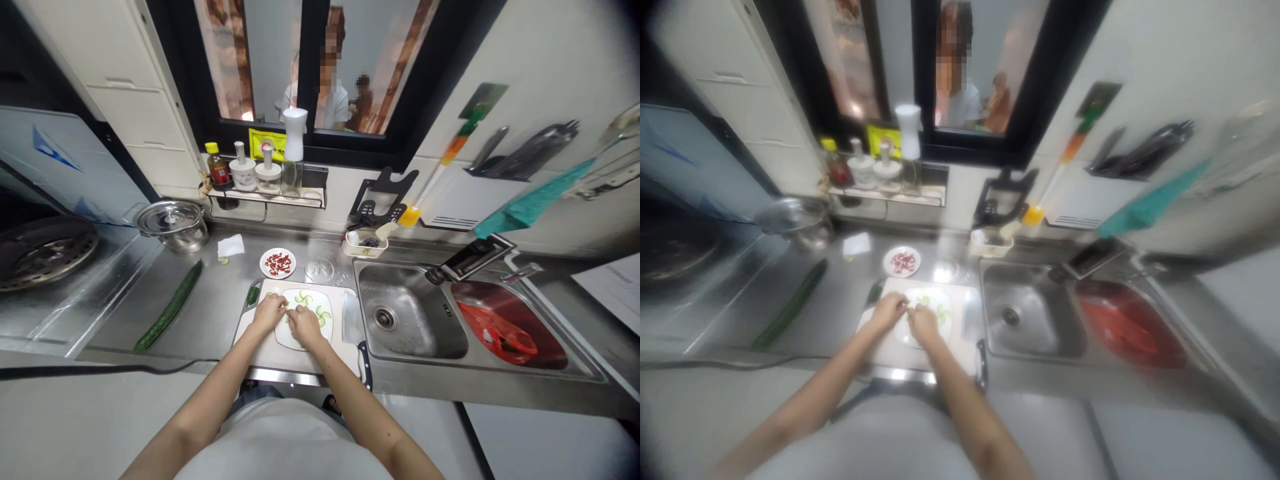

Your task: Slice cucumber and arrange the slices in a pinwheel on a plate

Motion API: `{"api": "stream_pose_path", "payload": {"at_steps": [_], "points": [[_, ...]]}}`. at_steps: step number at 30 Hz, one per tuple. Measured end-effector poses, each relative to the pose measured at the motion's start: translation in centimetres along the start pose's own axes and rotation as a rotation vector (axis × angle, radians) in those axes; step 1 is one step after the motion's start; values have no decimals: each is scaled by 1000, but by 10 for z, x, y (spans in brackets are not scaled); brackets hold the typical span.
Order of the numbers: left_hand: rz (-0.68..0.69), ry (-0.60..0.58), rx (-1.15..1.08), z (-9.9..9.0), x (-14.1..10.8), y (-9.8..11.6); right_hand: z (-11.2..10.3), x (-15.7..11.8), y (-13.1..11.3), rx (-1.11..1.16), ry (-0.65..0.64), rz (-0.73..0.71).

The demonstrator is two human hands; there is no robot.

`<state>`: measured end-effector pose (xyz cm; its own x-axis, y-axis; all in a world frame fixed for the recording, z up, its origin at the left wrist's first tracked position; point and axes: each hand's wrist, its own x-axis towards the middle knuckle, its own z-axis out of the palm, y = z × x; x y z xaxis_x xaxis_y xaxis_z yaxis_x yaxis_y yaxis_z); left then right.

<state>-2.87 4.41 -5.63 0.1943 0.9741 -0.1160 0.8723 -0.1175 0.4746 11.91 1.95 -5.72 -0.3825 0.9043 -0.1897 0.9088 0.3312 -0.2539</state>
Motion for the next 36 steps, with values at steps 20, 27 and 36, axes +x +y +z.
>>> {"api": "stream_pose_path", "payload": {"at_steps": [20,27,36], "points": [[-44,98,-10,5,-4,-1,3,-4,-6,-7,51,35],[-189,160,-60,1,-3,-20,-5,-11,-2,59,113,47],[-294,170,-38,-6,-3,-56,-15,-53,21,345,385,59]]}}
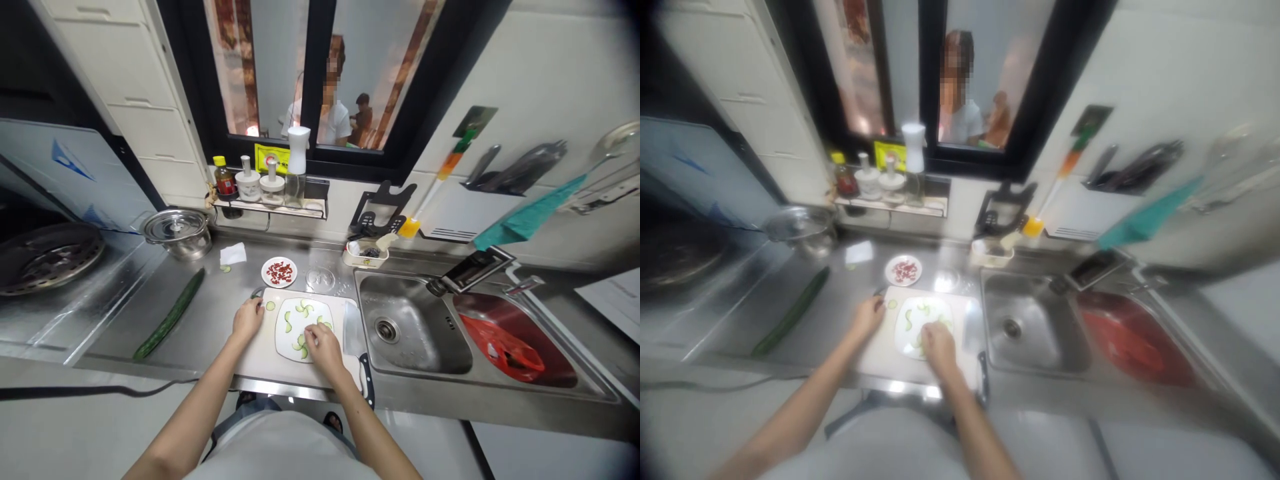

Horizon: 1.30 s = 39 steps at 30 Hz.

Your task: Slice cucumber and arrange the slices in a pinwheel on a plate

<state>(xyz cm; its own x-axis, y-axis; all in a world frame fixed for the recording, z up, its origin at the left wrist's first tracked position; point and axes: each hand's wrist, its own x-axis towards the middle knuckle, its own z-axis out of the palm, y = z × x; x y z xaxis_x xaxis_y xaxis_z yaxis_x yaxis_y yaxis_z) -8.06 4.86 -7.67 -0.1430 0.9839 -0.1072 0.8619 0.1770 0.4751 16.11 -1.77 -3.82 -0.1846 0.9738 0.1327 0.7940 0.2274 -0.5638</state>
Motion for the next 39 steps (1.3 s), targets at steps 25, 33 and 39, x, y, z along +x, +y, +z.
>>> {"api": "stream_pose_path", "payload": {"at_steps": [25,33,39], "points": [[16,-36,100,4,2,35,-20,-23,10,116,74,59],[-27,56,-61,15,5,25,-18,-22,9,111,72,64],[-86,97,-295,12,6,20,-17,-22,9,121,65,63]]}}
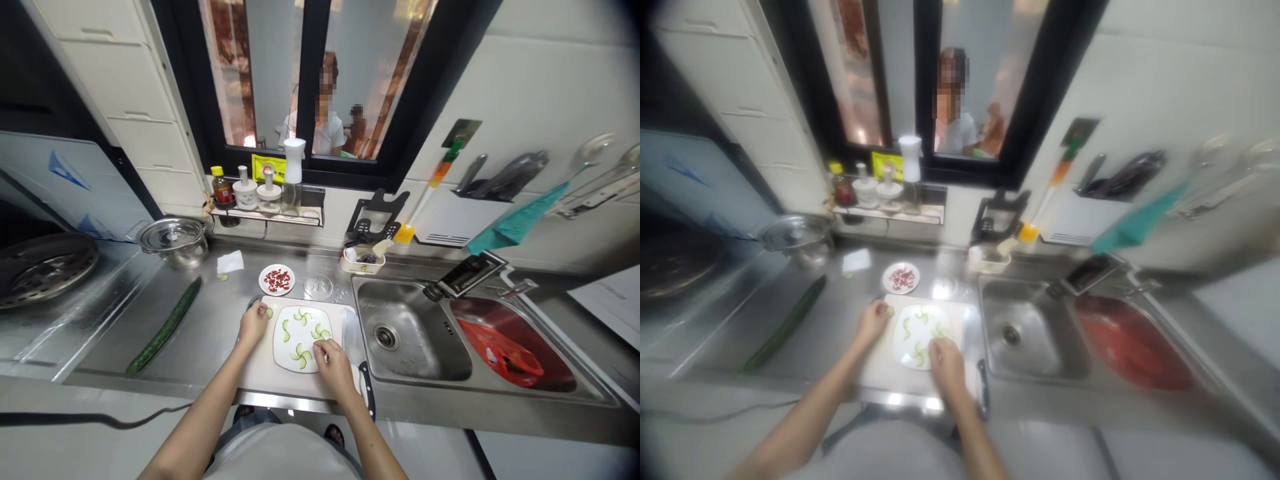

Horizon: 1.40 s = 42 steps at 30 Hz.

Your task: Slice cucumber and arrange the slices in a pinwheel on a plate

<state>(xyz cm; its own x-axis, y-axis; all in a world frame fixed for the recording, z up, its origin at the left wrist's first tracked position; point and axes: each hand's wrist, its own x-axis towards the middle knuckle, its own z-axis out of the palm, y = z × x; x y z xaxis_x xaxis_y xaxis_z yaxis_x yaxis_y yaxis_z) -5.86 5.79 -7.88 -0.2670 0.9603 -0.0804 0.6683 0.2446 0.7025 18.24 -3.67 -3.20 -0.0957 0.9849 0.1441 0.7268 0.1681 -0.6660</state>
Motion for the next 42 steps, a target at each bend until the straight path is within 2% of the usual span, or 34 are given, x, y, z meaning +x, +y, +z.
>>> {"api": "stream_pose_path", "payload": {"at_steps": [4,7,11,14,18,23,31,42], "points": [[-11,-22,-261,-9,-2,4,0,2,-4,26,10,-6],[-21,-105,-507,-19,-6,15,-2,7,-10,54,30,-18],[-47,-240,-657,-38,-18,40,-6,21,-22,127,59,-30],[-49,-265,-734,-53,-30,62,-9,35,-34,196,91,-24],[-23,-309,-782,-70,-43,87,-15,51,-51,286,132,-27],[2,-332,-811,-85,-51,104,-21,66,-68,417,131,-10],[157,-347,-780,-95,-59,115,-31,73,-86,592,-16,-33],[219,-382,-766,-94,-61,116,-36,71,-92,597,-23,-44]]}}
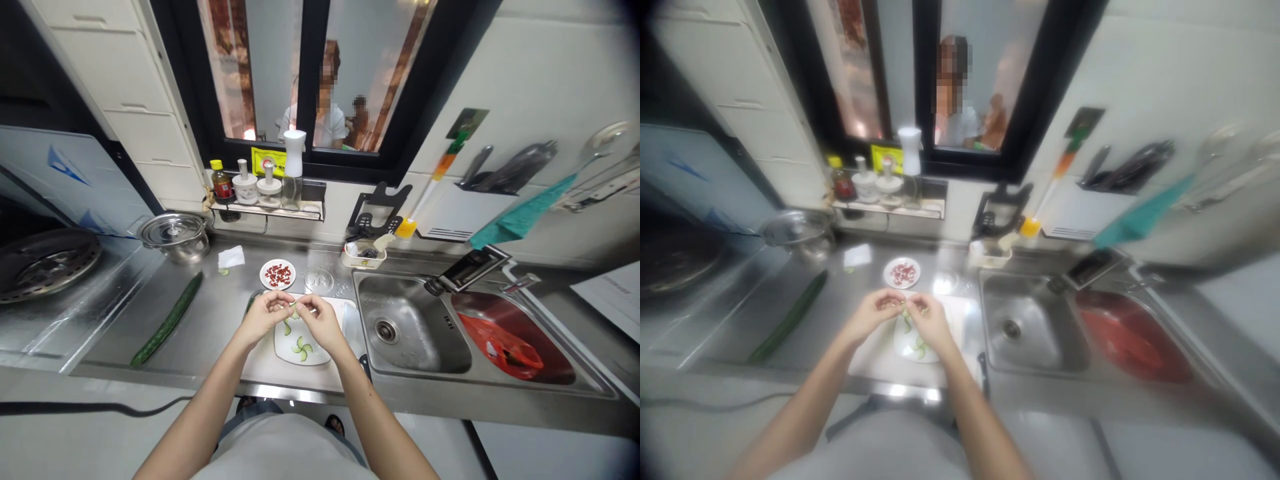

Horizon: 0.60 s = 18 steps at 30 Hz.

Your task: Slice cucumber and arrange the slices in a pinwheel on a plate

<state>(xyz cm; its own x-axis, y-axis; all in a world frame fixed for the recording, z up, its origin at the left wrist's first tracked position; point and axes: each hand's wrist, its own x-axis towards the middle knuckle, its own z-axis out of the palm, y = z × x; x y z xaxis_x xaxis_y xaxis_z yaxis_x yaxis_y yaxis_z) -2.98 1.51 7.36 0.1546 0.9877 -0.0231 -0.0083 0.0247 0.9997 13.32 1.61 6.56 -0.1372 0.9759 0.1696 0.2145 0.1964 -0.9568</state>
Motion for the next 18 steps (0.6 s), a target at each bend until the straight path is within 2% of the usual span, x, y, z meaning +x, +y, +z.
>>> {"api": "stream_pose_path", "payload": {"at_steps": [8,13,18], "points": [[-21,13,-44,1,0,1,0,-1,0,3,13,-17],[-237,98,-258,6,-3,-4,-3,-2,-5,0,70,-42],[-515,-132,-609,11,-7,-6,-5,-4,-12,-26,71,-118]]}}
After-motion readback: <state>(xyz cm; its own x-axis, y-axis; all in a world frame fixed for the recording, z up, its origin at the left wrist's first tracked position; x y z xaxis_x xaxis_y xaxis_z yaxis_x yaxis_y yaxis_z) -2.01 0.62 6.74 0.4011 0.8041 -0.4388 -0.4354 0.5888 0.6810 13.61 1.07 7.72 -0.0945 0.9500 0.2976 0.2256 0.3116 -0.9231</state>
